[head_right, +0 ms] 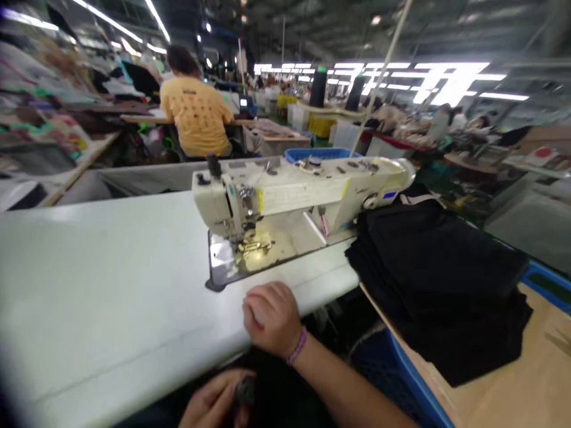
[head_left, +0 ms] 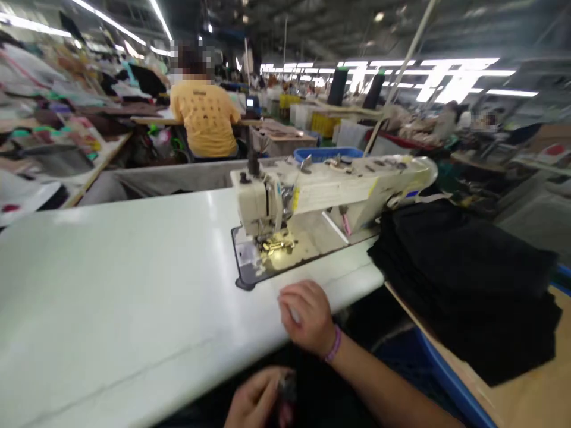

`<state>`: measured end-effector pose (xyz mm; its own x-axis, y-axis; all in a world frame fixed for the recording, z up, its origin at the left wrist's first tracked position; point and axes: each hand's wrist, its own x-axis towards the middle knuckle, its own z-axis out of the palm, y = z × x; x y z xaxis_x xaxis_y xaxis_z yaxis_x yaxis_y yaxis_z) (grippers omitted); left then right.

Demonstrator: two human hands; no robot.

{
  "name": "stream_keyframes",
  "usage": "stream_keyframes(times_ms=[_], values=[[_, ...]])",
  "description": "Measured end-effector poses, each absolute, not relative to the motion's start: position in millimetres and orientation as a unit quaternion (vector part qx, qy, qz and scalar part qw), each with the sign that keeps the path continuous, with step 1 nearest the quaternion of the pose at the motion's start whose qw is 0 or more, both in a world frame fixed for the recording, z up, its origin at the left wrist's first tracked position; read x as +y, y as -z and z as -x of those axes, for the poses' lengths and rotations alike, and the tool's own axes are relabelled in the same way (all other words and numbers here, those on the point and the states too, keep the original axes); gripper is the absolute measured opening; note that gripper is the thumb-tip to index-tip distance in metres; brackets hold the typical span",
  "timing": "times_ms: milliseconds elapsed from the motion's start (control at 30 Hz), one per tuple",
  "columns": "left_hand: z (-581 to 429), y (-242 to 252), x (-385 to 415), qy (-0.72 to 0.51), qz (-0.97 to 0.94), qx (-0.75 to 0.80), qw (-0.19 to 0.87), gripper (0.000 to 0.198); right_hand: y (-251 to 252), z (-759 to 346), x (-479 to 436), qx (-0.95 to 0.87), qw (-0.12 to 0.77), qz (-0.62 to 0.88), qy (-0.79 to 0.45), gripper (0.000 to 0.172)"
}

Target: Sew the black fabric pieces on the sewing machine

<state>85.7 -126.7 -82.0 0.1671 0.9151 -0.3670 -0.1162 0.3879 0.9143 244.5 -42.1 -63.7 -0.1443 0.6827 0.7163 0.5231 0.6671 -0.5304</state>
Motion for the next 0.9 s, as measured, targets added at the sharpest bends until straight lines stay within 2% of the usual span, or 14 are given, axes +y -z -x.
stream_keyframes(times_ms=[67,200,300,433,600,767,900], values=[[-86,71,-140,-0.393,-0.379,0.513,0.662,0.045,57,-250,-49,-0.735,0.519,0.411,-0.147,0.014],[-87,48,-133,-0.463,-0.378,0.532,0.600,0.040,41,-256,-77,-0.657,0.524,0.432,-0.327,0.027],[-87,41,-127,-0.481,-0.390,0.521,0.587,0.034,31,-255,-100,-0.567,0.496,0.428,-0.499,0.031],[-87,45,-126,-0.487,-0.431,0.502,0.570,0.031,24,-253,-110,-0.485,0.450,0.385,-0.644,0.030],[-84,48,-125,-0.505,-0.478,0.508,0.508,0.025,21,-249,-99,-0.412,0.478,0.382,-0.675,0.032],[-74,47,-123,-0.555,-0.552,0.503,0.366,0.017,19,-244,-85,-0.302,0.552,0.368,-0.684,0.032],[-72,43,-120,-0.586,-0.538,0.488,0.358,0.017,16,-247,-76,-0.199,0.571,0.326,-0.727,0.030]])
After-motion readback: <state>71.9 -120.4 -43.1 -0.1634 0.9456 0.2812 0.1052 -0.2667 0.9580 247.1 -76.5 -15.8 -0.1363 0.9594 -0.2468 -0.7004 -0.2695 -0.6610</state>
